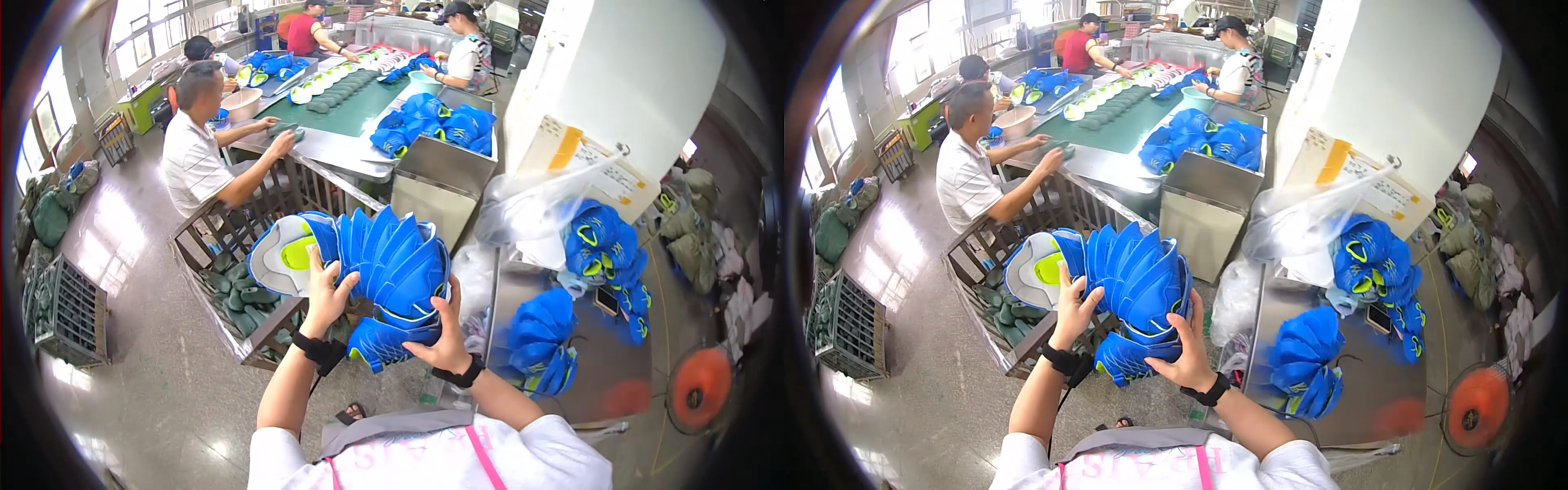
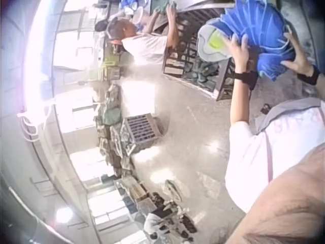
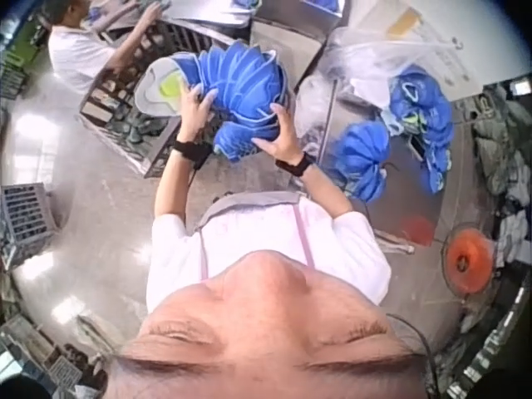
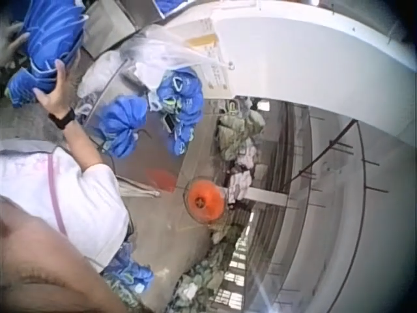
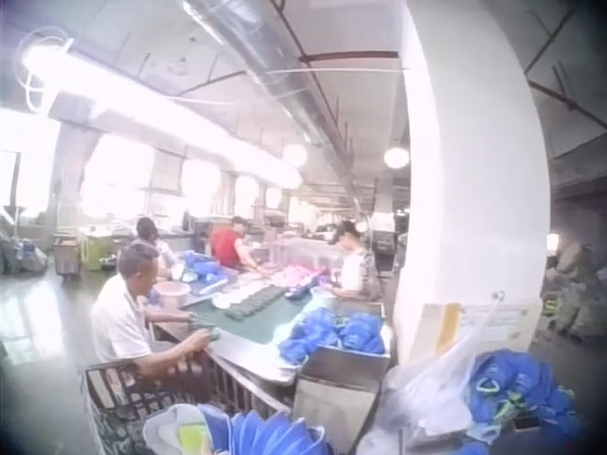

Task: Organize and sort blue shoe upper components at a factory workstation.

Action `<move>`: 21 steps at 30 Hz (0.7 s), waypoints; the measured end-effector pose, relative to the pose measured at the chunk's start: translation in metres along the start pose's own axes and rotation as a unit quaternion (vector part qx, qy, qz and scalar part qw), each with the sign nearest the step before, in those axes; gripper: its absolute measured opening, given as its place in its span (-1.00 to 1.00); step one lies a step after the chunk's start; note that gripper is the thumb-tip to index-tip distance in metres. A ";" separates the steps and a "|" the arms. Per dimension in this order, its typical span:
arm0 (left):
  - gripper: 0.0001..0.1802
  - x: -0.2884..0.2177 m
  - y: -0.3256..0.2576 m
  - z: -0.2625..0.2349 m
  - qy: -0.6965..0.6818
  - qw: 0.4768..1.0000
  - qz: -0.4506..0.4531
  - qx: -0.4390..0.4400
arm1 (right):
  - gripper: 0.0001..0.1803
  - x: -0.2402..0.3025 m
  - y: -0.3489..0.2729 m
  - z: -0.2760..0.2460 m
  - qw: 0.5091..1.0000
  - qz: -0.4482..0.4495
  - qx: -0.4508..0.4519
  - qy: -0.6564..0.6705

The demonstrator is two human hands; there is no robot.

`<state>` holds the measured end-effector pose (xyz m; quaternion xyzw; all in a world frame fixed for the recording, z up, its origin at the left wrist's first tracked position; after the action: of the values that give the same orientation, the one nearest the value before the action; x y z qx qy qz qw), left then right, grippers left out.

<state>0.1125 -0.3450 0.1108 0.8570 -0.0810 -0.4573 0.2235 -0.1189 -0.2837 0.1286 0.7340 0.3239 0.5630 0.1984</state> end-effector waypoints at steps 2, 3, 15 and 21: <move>-0.69 0.018 0.020 -0.005 -0.015 1.000 0.005 0.005 | -0.05 -0.012 0.015 0.009 1.000 -0.004 0.001 -0.017; -0.69 0.024 0.030 -0.002 -0.032 0.999 0.011 0.012 | -0.05 -0.017 0.024 0.008 1.000 0.001 0.003 -0.020; -0.60 0.025 0.288 0.158 -0.018 0.982 0.171 0.072 | -0.09 -0.170 0.159 -0.125 0.985 0.098 -0.132 0.057; -0.62 -0.001 0.420 0.236 0.021 0.966 0.259 0.005 | -0.13 -0.252 0.262 -0.195 0.987 -0.020 -0.158 0.031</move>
<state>-0.0540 -0.7895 0.1900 0.8174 -0.2973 -0.3651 0.3319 -0.2785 -0.6601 0.1806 0.6690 0.2516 0.6253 0.3132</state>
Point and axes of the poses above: each hand's wrist, its own y-axis towards the middle knuckle, its own z-axis out of the palm, x = y × z, the point moved 1 cm from there along y, towards the middle knuckle, and after that the axes turned 5 degrees about y, right-handed, at the moved point
